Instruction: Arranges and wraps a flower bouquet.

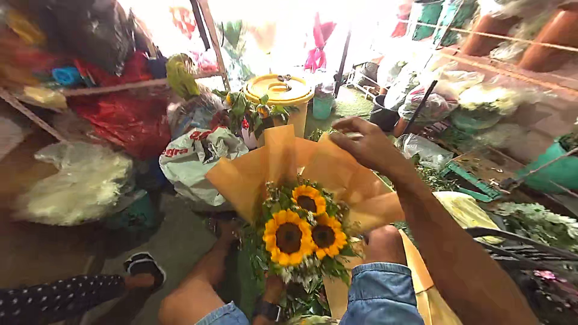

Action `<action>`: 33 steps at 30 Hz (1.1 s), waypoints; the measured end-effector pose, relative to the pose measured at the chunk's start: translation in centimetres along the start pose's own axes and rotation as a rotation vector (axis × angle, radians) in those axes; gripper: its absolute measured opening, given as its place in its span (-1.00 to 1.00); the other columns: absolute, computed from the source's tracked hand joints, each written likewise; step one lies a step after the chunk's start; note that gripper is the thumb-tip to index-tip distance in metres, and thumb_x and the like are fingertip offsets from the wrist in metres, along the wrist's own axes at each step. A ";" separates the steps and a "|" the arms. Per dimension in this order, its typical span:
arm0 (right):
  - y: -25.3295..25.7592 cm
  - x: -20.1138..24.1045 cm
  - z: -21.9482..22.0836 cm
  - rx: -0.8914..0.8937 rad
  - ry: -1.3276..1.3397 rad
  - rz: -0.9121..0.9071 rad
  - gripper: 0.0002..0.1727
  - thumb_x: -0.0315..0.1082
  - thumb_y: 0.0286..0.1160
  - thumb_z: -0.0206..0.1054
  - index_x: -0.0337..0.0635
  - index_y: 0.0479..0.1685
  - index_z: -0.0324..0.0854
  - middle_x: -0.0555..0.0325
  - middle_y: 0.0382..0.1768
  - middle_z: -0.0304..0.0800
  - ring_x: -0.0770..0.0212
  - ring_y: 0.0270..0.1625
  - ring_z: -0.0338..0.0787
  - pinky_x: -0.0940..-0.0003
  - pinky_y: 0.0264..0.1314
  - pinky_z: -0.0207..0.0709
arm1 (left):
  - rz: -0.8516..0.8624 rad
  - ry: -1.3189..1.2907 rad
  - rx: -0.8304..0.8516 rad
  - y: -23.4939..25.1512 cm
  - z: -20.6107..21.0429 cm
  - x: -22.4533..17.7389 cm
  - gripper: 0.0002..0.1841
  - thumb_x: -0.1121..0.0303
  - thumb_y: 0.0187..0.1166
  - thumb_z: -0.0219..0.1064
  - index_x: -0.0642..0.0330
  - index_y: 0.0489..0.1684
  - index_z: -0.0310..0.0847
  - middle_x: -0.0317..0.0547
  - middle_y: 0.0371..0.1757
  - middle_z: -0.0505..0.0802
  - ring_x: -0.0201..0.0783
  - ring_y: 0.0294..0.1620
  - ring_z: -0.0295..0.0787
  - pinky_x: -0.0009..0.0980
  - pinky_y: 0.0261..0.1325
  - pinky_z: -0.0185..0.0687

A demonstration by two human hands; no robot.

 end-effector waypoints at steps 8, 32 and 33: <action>3.5 9.9 1.5 0.399 0.019 -0.345 -0.66 -0.05 0.67 0.34 -0.14 -0.01 0.79 0.21 -0.14 0.82 0.40 -0.05 0.76 0.30 0.15 0.63 | 0.044 -0.238 -0.101 -9.9 -1.4 -1.0 -0.67 0.65 0.63 0.10 0.69 0.29 0.46 0.30 0.18 0.72 -0.28 0.16 0.62 -0.48 0.29 0.53; 3.1 -7.4 -1.3 0.168 -0.237 0.216 -0.44 0.14 0.74 0.18 -0.22 -0.24 0.74 -0.07 -0.24 0.76 -0.04 -0.11 0.76 -0.21 0.01 0.55 | 0.129 -0.039 -0.128 -6.0 0.1 -5.0 -0.52 0.60 0.54 0.33 0.72 0.40 0.44 0.52 0.36 0.67 0.09 0.46 0.61 -0.17 0.60 0.40; 3.6 -7.6 -1.7 0.129 -0.233 0.249 -0.37 0.21 0.75 0.11 -0.25 -0.13 0.72 -0.14 -0.18 0.75 -0.11 -0.06 0.76 -0.29 0.04 0.54 | 0.094 -0.084 -0.142 -5.4 0.2 -5.3 -0.47 0.61 0.55 0.32 0.71 0.49 0.34 0.52 0.43 0.61 0.10 0.52 0.55 -0.16 0.64 0.37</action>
Point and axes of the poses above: each hand's wrist, its own y-axis towards the middle knuckle, its own z-axis out of the palm, x = y × z, the point moved 6 cm from there along y, towards the middle knuckle
